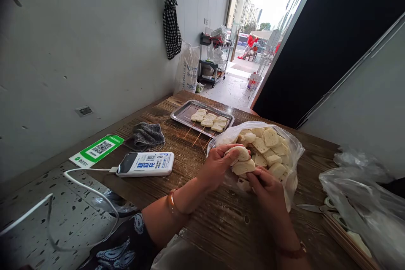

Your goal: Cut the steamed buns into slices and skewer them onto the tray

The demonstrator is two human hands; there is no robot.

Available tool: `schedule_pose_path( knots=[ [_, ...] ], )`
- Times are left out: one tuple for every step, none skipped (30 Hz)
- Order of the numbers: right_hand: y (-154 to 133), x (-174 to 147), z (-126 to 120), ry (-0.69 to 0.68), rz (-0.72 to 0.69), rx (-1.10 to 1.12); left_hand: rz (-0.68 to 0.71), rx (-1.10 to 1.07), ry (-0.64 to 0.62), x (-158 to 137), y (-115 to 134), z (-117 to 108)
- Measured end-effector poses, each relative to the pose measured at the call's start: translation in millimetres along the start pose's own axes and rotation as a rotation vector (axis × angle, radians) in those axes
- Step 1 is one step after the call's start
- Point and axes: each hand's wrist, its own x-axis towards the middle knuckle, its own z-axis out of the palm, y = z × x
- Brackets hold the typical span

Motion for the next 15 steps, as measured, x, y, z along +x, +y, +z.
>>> schedule_pose_path(
  knots=[
    [-1.1,-0.3,0.1,-0.005,0.012,0.01,-0.006,-0.007,0.0,-0.1,0.1,0.1],
    [-2.5,-0.7,0.4,-0.017,0.026,0.026,-0.013,-0.016,0.0,-0.3,0.0,0.3],
    [-4.1,-1.2,0.7,-0.031,0.038,0.044,-0.02,-0.027,0.001,-0.4,-0.2,0.5],
    [-6.0,-1.8,1.2,-0.044,0.047,0.063,-0.028,-0.037,0.004,-0.5,-0.5,0.7],
    [-8.1,-2.4,1.9,-0.055,0.051,0.084,-0.037,-0.049,0.008,-0.6,-0.9,0.9],
    [-10.0,-3.1,2.6,-0.06,0.051,0.104,-0.047,-0.061,0.011,-0.6,-1.2,1.1],
    [-11.8,-3.6,3.5,-0.061,0.052,0.121,-0.058,-0.071,0.009,-0.5,-1.4,1.3],
    [-13.1,-4.0,4.4,-0.062,0.058,0.136,-0.067,-0.08,0.006,-0.2,-1.3,1.3],
    [-13.7,-4.3,5.4,-0.066,0.074,0.15,-0.077,-0.089,0.001,0.3,-1.0,1.1],
    [-13.7,-4.3,6.5,-0.075,0.097,0.165,-0.086,-0.098,-0.005,1.0,-0.4,0.5],
    [-13.0,-4.2,7.5,-0.089,0.124,0.18,-0.096,-0.11,-0.004,2.0,0.5,-0.3],
    [-11.7,-4.0,8.5,-0.107,0.15,0.199,-0.102,-0.122,0.006,3.2,1.8,-1.6],
    [-9.9,-3.6,9.5,-0.128,0.169,0.219,-0.105,-0.134,0.024,4.7,3.3,-3.2],
    [-7.8,-3.2,10.5,-0.147,0.179,0.235,-0.103,-0.142,0.048,6.3,5.0,-5.0],
    [-5.6,-2.7,11.5,-0.161,0.183,0.243,-0.097,-0.146,0.07,8.0,6.7,-6.8]
  ],
)
